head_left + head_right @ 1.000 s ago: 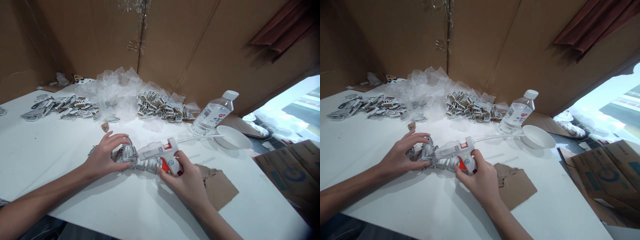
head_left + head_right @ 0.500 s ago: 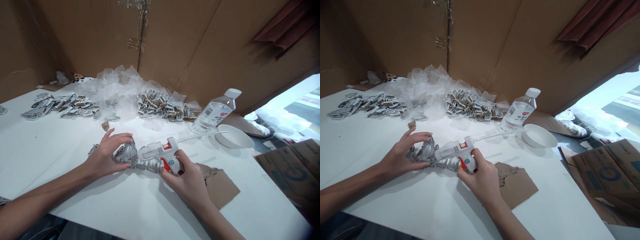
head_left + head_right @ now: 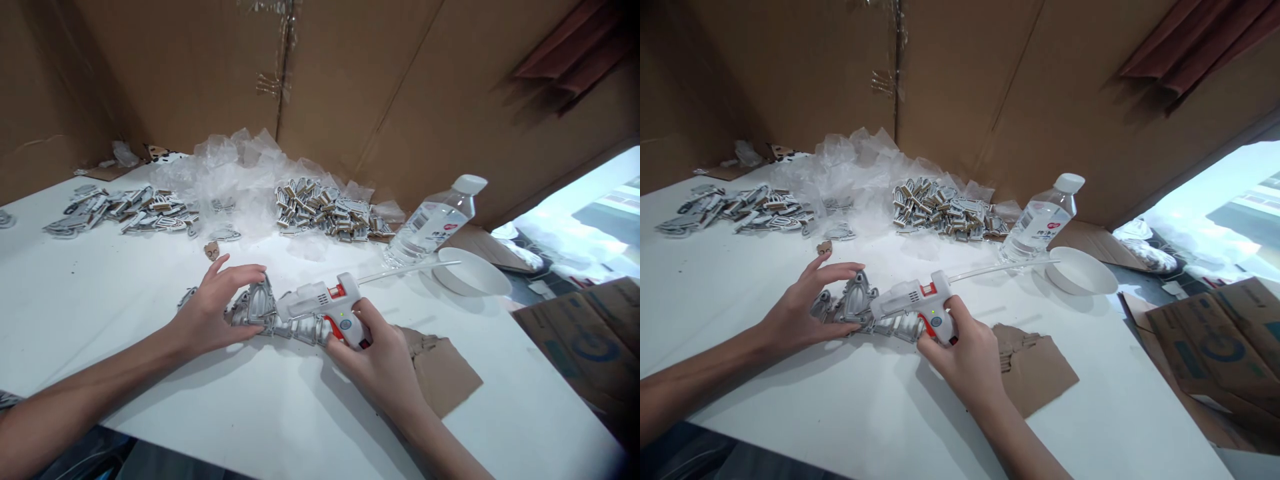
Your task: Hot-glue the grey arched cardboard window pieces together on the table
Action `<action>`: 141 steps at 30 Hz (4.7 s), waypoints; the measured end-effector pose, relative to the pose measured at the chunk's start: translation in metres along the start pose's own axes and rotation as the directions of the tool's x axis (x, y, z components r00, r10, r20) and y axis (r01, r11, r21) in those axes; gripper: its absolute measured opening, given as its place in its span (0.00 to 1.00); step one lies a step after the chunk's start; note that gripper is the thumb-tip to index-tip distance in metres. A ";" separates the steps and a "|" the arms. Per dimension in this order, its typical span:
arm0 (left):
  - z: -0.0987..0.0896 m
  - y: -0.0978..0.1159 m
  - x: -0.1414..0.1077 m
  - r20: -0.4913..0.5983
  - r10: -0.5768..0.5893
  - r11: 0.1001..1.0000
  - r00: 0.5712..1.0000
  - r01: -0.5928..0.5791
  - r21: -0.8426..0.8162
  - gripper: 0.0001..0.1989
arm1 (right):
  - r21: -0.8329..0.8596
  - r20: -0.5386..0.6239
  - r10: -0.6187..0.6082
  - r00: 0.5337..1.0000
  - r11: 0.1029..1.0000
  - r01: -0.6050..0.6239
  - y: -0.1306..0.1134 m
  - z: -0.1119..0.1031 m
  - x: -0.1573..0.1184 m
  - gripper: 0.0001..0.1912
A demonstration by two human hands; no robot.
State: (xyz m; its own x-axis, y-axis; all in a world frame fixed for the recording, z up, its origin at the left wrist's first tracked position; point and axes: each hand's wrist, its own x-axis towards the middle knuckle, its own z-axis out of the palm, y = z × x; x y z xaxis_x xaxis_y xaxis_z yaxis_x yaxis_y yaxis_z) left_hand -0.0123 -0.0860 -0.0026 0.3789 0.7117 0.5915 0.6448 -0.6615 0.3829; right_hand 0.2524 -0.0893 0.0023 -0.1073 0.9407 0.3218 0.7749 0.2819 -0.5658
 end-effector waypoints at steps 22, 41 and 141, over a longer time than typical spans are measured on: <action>-0.004 -0.005 0.001 0.012 -0.020 0.999 1.000 0.020 0.027 0.32 | -0.066 -0.006 -0.022 1.000 0.998 0.022 0.001 -0.004 0.001 0.17; -0.002 -0.004 0.000 0.078 -0.160 0.984 0.984 0.153 0.087 0.33 | -0.003 -0.038 -0.002 0.999 1.000 0.002 -0.002 -0.005 0.002 0.16; -0.126 -0.042 -0.037 0.339 -0.428 0.903 0.838 0.416 0.110 0.38 | -0.010 -0.068 0.300 0.951 0.953 -0.301 0.044 -0.012 0.034 0.31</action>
State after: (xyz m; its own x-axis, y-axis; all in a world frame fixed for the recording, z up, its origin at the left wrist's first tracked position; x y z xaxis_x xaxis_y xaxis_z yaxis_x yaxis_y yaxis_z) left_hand -0.1374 -0.1139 0.0491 0.2668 0.9594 0.0913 0.8127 -0.2748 0.5138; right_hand 0.2906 -0.0475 -0.0029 0.1728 0.9669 0.1880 0.7777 -0.0168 -0.6284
